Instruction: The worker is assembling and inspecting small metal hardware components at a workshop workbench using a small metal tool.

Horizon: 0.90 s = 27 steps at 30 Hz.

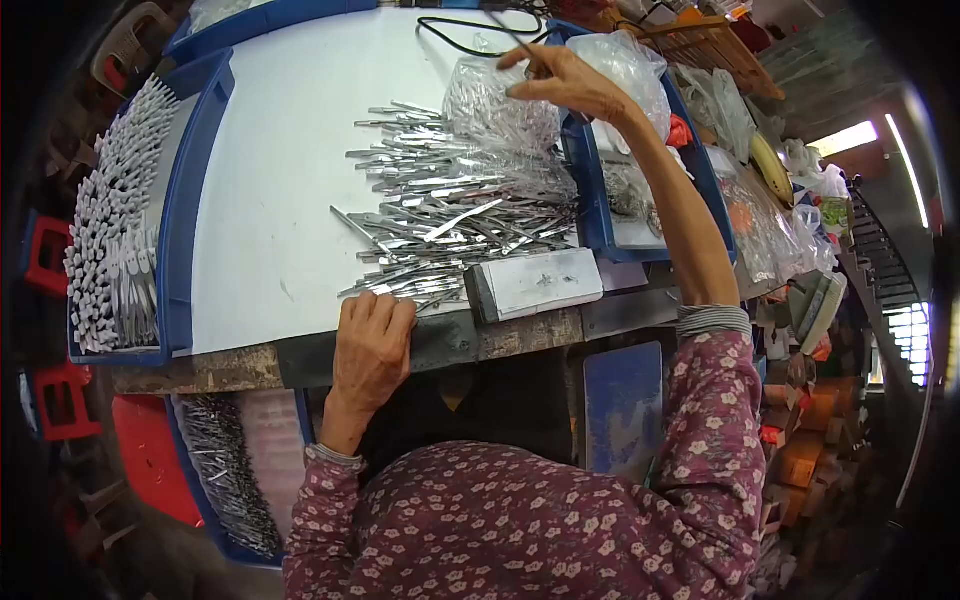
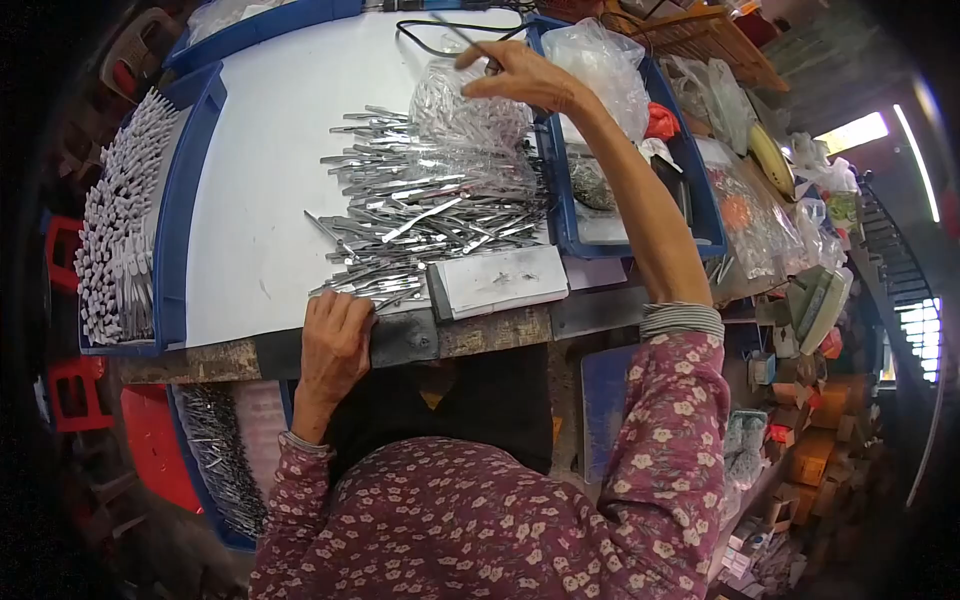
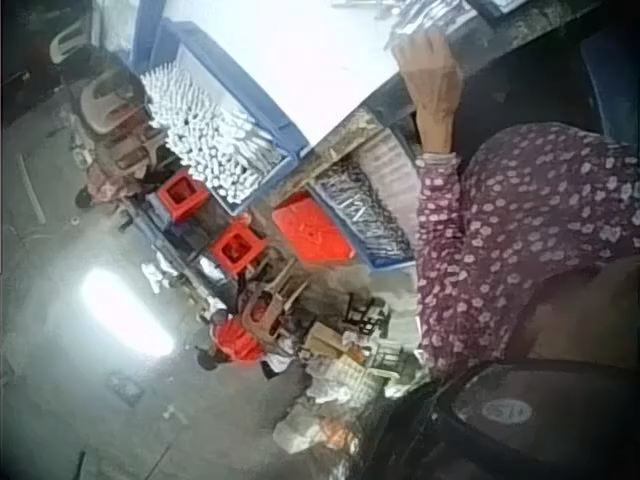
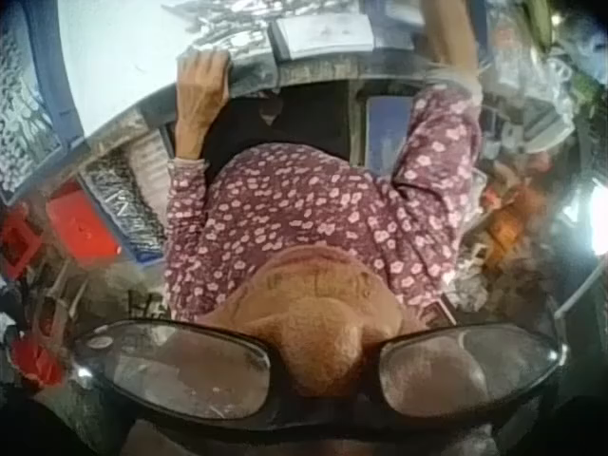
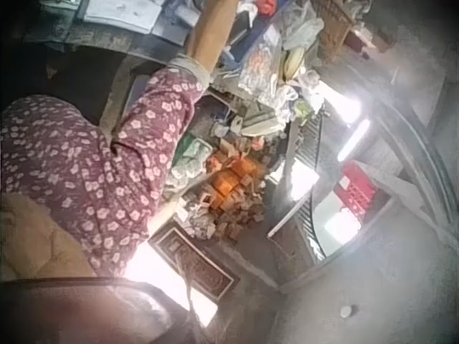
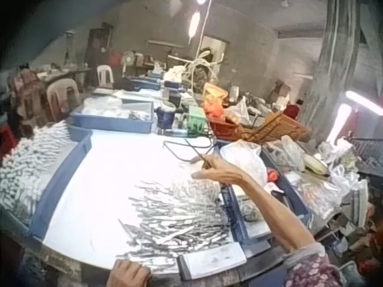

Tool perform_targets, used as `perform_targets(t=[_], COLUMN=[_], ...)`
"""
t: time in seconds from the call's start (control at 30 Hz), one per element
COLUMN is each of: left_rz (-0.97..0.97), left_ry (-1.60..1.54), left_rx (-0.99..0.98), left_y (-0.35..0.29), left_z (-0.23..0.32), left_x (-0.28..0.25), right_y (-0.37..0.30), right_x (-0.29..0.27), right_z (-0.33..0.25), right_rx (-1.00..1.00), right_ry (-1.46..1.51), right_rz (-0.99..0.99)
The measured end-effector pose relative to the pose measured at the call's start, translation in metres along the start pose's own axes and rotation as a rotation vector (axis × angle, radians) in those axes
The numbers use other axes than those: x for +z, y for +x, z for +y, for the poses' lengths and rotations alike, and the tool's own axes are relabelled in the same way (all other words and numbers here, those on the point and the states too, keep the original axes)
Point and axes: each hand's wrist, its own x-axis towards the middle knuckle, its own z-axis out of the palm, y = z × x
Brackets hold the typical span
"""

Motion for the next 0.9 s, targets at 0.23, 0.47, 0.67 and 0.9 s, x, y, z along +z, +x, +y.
perform_targets(t=[0.23,0.47,0.67,0.9], left_rz=[0.015,0.032,0.027,0.012], left_ry=[0.012,0.000,0.000,-0.023], left_rx=[0.008,-0.006,-0.003,-0.039], left_y=[0.000,-0.001,-0.001,-0.001], left_z=[-0.003,0.000,-0.001,0.000], left_x=[-0.001,0.000,0.002,0.002], right_y=[-0.004,0.001,0.007,0.013], right_x=[0.028,0.038,0.029,0.023], right_z=[0.006,0.004,0.021,0.006], right_rx=[-0.185,-0.151,-0.281,-0.163], right_ry=[-0.481,-0.513,-0.516,-0.534], right_rz=[0.005,0.029,0.109,0.159])
